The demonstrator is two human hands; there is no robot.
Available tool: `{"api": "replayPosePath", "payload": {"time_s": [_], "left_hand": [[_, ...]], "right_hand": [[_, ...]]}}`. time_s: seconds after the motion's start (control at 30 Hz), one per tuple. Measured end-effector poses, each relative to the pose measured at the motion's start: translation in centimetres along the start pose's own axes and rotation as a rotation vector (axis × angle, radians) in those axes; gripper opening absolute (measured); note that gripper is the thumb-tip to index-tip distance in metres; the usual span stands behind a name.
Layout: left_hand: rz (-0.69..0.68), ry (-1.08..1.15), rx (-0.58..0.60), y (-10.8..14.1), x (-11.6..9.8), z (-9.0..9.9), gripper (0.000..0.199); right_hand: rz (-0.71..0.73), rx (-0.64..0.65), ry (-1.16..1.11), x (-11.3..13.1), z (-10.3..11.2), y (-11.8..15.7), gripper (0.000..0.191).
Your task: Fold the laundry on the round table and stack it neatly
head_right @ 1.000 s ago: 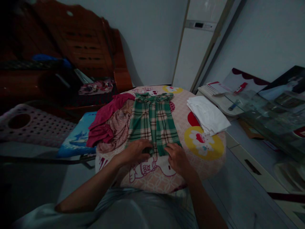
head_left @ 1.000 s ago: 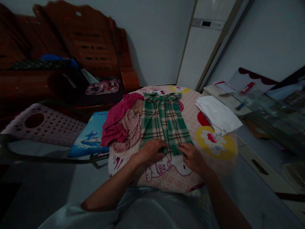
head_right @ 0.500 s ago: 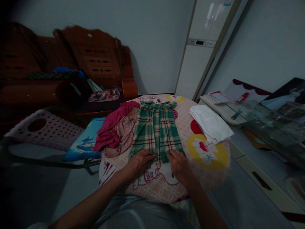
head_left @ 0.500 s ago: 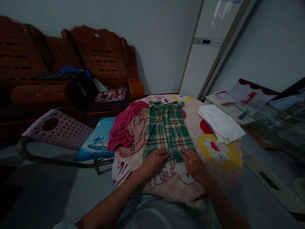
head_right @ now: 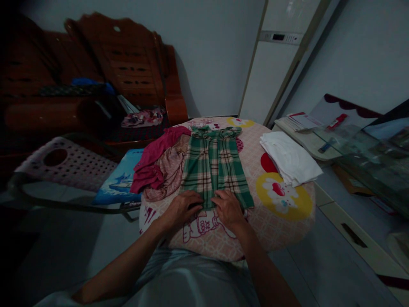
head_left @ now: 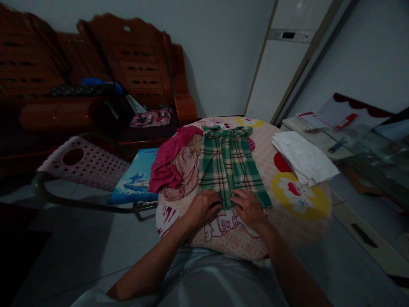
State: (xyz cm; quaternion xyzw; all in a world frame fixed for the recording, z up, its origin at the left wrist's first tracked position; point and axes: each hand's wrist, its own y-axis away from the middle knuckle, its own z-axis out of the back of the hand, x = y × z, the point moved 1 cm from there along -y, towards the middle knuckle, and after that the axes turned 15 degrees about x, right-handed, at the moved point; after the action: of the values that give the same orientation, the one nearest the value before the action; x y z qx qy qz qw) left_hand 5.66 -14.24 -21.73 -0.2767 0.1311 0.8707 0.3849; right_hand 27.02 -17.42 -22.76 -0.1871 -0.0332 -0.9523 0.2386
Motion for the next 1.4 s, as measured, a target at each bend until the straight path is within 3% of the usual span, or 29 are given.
{"api": "replayPosePath", "payload": {"time_s": [0.13,0.37,0.5,0.7,0.93,1.13,1.23,1.4], "left_hand": [[0.03,-0.036,0.013,-0.1,-0.3,-0.2,0.026],[0.044,-0.116,-0.043,-0.3,0.1,-1.2,0.035],[0.031,-0.123,-0.042,0.1,0.3,-0.8,0.054],[-0.009,-0.114,-0.097,1.0,1.4,-0.2,0.065],[-0.018,-0.112,0.011,2.4,3.5,0.6,0.065],[0.046,-0.156,0.076,3.8,2.1,0.8,0.054],[0.016,-0.17,0.122,4.0,1.2,1.0,0.049],[-0.04,-0.143,0.095,3.1,-0.2,0.3,0.044]], "right_hand": [[0.035,-0.005,0.008,0.1,-0.3,-0.1,0.03],[0.02,-0.189,-0.231,0.2,-0.3,-0.9,0.024],[0.027,-0.219,-0.334,0.2,-0.1,-1.0,0.023],[0.056,-0.231,-0.375,0.1,0.1,-1.0,0.022],[0.206,-0.187,-0.252,1.0,-1.2,-0.9,0.021],[0.242,-0.153,-0.195,1.4,-1.6,-0.7,0.032],[0.261,-0.162,-0.195,1.5,-1.6,-0.7,0.037],[0.227,-0.288,-0.179,0.9,-1.1,-0.5,0.04]]}}
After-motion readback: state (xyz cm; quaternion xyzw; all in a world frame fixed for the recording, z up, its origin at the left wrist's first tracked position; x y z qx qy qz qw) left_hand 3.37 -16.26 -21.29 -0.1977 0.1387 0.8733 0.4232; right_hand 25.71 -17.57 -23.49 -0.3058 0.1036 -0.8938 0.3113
